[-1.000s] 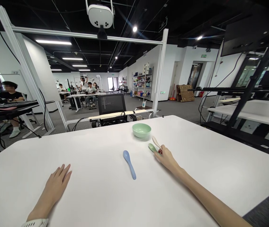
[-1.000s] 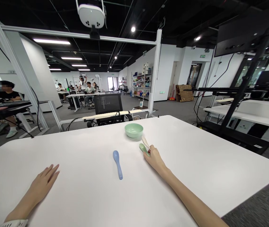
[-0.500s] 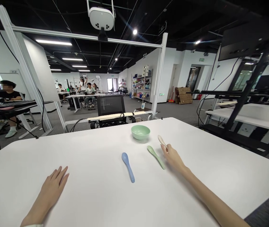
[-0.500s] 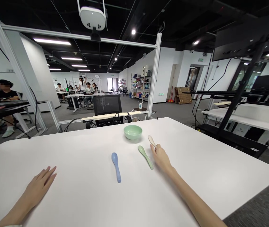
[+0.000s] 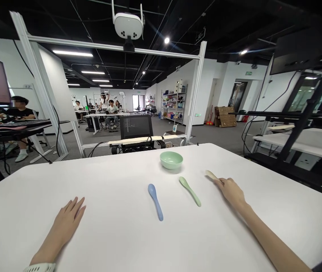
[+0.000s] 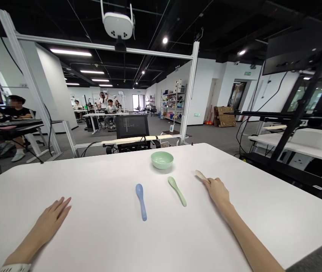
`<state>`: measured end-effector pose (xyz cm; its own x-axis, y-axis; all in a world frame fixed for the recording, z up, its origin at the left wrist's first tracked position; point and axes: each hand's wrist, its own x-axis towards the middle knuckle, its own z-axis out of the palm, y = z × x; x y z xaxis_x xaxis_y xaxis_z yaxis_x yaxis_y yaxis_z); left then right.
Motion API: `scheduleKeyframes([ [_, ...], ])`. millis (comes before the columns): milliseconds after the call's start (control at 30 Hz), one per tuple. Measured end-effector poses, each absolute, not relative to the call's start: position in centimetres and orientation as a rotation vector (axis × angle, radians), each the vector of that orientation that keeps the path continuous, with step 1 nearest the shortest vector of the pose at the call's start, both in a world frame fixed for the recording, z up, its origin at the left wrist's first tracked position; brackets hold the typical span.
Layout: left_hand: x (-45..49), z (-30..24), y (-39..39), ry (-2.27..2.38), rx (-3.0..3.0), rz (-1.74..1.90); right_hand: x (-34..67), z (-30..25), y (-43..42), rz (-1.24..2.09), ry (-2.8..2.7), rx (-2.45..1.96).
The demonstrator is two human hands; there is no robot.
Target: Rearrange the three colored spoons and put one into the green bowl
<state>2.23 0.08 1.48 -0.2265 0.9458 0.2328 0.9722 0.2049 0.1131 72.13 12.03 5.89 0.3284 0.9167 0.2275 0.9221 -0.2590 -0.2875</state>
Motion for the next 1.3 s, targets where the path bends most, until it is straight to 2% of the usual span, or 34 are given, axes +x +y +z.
scheduleKeyframes([
  [600, 1.8, 0.8, 0.5, -2.306, -1.852, -0.412, 71.5, 5.3, 12.6, -0.202, -1.673, -2.29],
  [867, 1.7, 0.8, 0.4, -2.31, -1.869, -0.418, 72.4, 5.6, 11.8, -0.027, -1.56, -2.177],
  [1300, 1.6, 0.9, 0.4, -2.322, -1.866, -0.412, 72.5, 5.4, 11.8, -0.03, -1.53, -2.14],
])
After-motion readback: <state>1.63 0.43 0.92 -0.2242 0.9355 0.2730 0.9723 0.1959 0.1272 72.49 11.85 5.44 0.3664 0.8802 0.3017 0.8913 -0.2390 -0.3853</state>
